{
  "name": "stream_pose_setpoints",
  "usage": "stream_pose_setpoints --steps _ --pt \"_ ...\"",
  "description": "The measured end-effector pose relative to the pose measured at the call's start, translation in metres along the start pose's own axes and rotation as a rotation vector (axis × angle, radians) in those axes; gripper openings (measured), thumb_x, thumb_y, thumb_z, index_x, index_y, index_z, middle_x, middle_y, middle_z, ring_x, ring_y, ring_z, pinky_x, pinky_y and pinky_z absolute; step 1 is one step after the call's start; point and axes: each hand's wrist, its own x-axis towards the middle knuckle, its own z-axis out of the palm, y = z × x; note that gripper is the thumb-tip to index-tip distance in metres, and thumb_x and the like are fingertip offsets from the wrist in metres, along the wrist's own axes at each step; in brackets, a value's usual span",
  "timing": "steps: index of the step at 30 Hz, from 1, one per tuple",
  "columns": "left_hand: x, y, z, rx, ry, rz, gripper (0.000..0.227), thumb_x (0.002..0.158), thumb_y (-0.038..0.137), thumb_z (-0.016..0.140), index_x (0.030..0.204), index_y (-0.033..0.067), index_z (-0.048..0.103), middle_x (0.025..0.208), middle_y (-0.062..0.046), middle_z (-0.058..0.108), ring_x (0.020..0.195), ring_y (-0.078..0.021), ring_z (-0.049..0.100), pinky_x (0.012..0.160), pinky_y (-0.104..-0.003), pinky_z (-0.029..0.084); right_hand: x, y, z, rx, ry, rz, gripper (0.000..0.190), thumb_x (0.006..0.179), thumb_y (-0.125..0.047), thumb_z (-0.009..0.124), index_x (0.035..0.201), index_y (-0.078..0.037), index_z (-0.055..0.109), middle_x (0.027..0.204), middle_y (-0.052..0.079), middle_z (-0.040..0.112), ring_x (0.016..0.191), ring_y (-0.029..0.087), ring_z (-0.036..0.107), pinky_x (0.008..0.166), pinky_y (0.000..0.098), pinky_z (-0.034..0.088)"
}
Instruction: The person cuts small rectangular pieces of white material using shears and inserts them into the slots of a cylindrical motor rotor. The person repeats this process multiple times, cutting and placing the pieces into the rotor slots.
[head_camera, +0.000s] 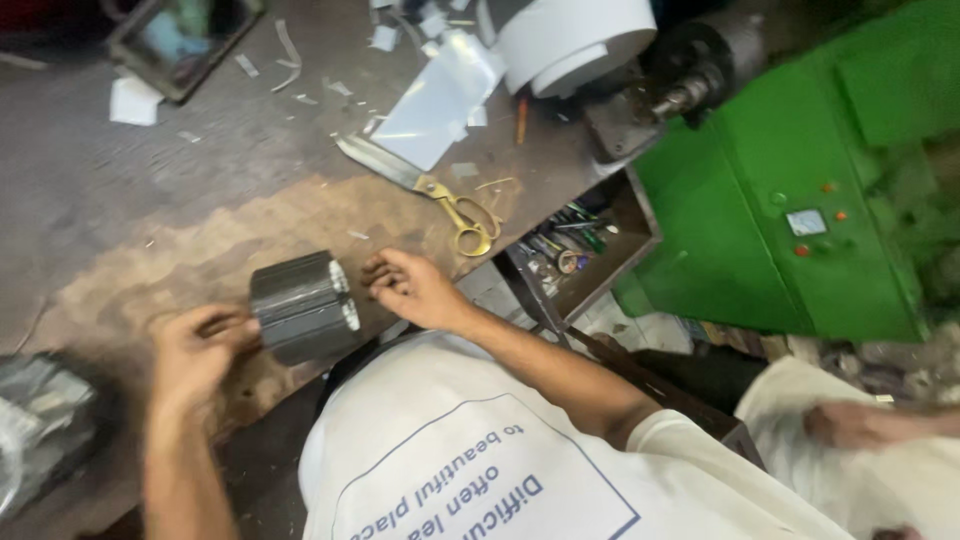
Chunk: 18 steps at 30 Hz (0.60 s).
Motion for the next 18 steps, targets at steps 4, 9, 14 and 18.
stream_pose_setpoints --steps 4,9,14,18 --pt "-0.038 0.022 -0.033 -0.099 0.122 0.072 0.029 0.091 -0.006 0.073 0.12 -0.001 0.071 0.107 -0.01 0.073 0.096 -0.0166 0.068 0.085 -0.028 0.055 -0.004 -0.037 -0.007 -0.117 0.066 0.114 0.03 0.093 -0.001 0.064 0.122 0.005 0.059 0.105 0.009 0.068 0.087 0.013 0.067 0.073 0.0262 0.057" --pt "-0.113 0.072 -0.011 0.221 0.337 0.044 0.025 0.093 -0.002 0.074 0.117 -0.0029 0.069 0.097 -0.017 0.071 0.087 -0.0187 0.069 0.076 -0.028 0.055 -0.029 -0.132 -0.003 -0.479 0.311 -0.244 0.026 0.091 -0.002 0.068 0.117 -0.002 0.068 0.105 0.008 0.074 0.086 0.015 0.073 0.073 0.0259 0.06" --pt "-0.172 0.146 0.019 0.423 0.387 0.379 0.01 0.094 -0.006 0.075 0.104 -0.0067 0.072 0.107 -0.017 0.064 0.086 -0.0166 0.068 0.074 -0.025 0.056 -0.039 -0.193 0.023 -0.71 -0.067 -0.895 0.031 0.087 -0.01 0.082 0.114 -0.008 0.068 0.12 0.013 0.07 0.109 0.029 0.07 0.088 0.0402 0.058" --pt "-0.173 0.187 0.052 0.023 0.161 0.374 0.02 0.081 -0.007 0.074 0.101 -0.004 0.074 0.105 -0.01 0.067 0.085 -0.0136 0.069 0.068 -0.023 0.055 -0.031 -0.195 0.022 -0.754 -0.099 -1.034 0.028 0.082 -0.004 0.081 0.108 -0.002 0.072 0.117 0.014 0.072 0.106 0.028 0.072 0.085 0.0392 0.058"
